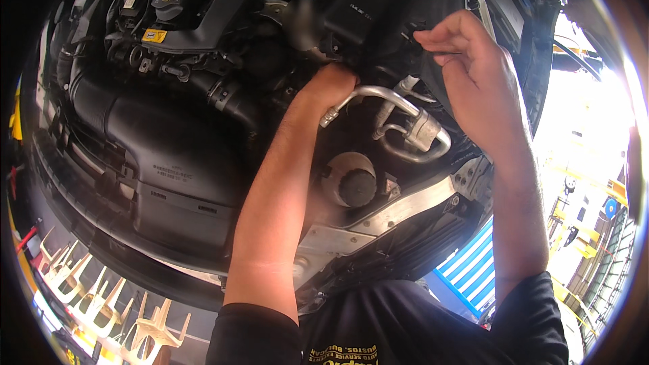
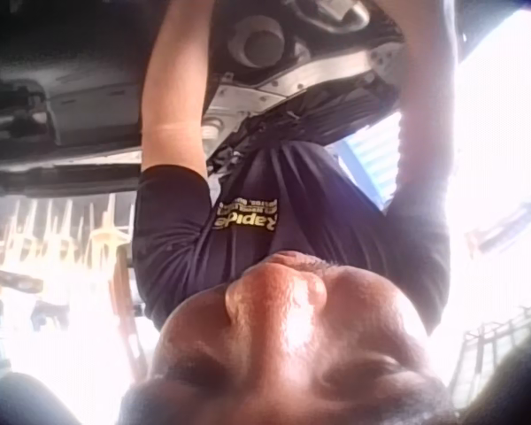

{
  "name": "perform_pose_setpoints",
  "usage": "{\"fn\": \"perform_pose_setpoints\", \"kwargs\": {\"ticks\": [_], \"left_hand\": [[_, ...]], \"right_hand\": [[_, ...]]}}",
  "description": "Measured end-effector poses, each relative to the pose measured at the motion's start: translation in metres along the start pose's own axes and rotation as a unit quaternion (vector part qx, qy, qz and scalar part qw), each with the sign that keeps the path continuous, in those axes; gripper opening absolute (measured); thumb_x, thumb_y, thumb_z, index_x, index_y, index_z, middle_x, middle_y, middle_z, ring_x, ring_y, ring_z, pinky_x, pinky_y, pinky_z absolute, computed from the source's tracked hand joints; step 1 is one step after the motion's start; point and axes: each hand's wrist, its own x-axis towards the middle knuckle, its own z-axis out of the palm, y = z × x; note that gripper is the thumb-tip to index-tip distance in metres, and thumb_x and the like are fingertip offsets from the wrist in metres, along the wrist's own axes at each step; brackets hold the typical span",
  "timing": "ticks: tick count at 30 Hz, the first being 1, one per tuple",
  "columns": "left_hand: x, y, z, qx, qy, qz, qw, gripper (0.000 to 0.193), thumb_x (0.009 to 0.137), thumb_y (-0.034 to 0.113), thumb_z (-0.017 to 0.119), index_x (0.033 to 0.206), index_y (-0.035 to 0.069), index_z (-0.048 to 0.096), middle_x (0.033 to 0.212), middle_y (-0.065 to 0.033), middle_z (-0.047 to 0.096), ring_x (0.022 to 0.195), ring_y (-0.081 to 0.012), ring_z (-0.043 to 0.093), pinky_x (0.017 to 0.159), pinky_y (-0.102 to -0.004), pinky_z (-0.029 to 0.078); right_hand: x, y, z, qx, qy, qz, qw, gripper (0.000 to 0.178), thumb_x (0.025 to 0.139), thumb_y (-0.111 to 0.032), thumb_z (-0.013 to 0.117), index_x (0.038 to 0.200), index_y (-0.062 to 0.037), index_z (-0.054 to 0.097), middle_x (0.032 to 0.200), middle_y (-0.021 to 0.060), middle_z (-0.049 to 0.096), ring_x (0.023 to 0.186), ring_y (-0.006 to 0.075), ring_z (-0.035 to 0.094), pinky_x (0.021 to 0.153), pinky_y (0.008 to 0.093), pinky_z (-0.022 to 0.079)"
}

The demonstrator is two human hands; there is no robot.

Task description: The person moves a tool cart and then works on a car engine by hand and using a socket wrench.

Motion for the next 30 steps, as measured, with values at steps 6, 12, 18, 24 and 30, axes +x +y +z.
{"fn": "perform_pose_setpoints", "kwargs": {"ticks": [6,12,18,24,30], "left_hand": [[0.003,0.007,-0.005,0.014,-0.075,-0.052,0.996,0.028,0.092,0.017,0.054,0.103,0.001,0.074,0.100,-0.0173,0.073,0.092,-0.0259,0.067,0.083,-0.0409,0.052],[0.017,-0.021,0.007,-0.103,0.001,0.021,0.994,0.027,0.093,0.017,0.056,0.108,0.002,0.073,0.097,-0.0165,0.073,0.089,-0.0246,0.068,0.079,-0.0398,0.054],[0.006,0.003,-0.004,-0.100,-0.102,-0.124,0.982,0.025,0.093,0.021,0.058,0.105,0.004,0.073,0.091,-0.0138,0.073,0.075,-0.0217,0.068,0.065,-0.0403,0.055],[0.019,0.000,-0.005,-0.057,-0.137,-0.121,0.982,0.028,0.092,0.027,0.060,0.100,0.004,0.074,0.084,-0.0124,0.072,0.068,-0.0208,0.066,0.057,-0.0401,0.052],[0.020,-0.005,-0.004,-0.058,-0.131,-0.122,0.982,0.031,0.091,0.030,0.060,0.101,0.004,0.073,0.089,-0.0132,0.073,0.074,-0.0205,0.068,0.066,-0.0385,0.054]], "right_hand": [[-0.007,0.004,-0.014,-0.004,0.017,0.002,1.000,0.025,0.087,0.006,0.048,0.106,-0.0040,0.061,0.107,0.0131,0.076,0.109,0.0263,0.073,0.093,0.0405,0.057],[-0.004,0.014,-0.018,0.005,0.030,0.006,1.000,0.023,0.088,0.004,0.051,0.107,-0.0042,0.062,0.107,0.0103,0.076,0.105,0.0246,0.073,0.088,0.0377,0.057],[0.003,0.028,-0.015,-0.004,0.054,-0.010,0.998,0.019,0.090,0.001,0.056,0.106,-0.0055,0.063,0.104,0.0073,0.077,0.098,0.0198,0.072,0.083,0.0345,0.056],[0.000,0.039,-0.017,-0.024,0.118,-0.009,0.993,0.018,0.091,-0.002,0.060,0.106,-0.0089,0.067,0.103,0.0038,0.076,0.082,0.0137,0.065,0.078,0.0295,0.052],[-0.013,0.046,-0.020,-0.022,0.145,0.006,0.989,0.018,0.092,-0.003,0.063,0.107,-0.0096,0.069,0.099,0.0018,0.074,0.077,0.0108,0.059,0.076,0.0283,0.050]]}}
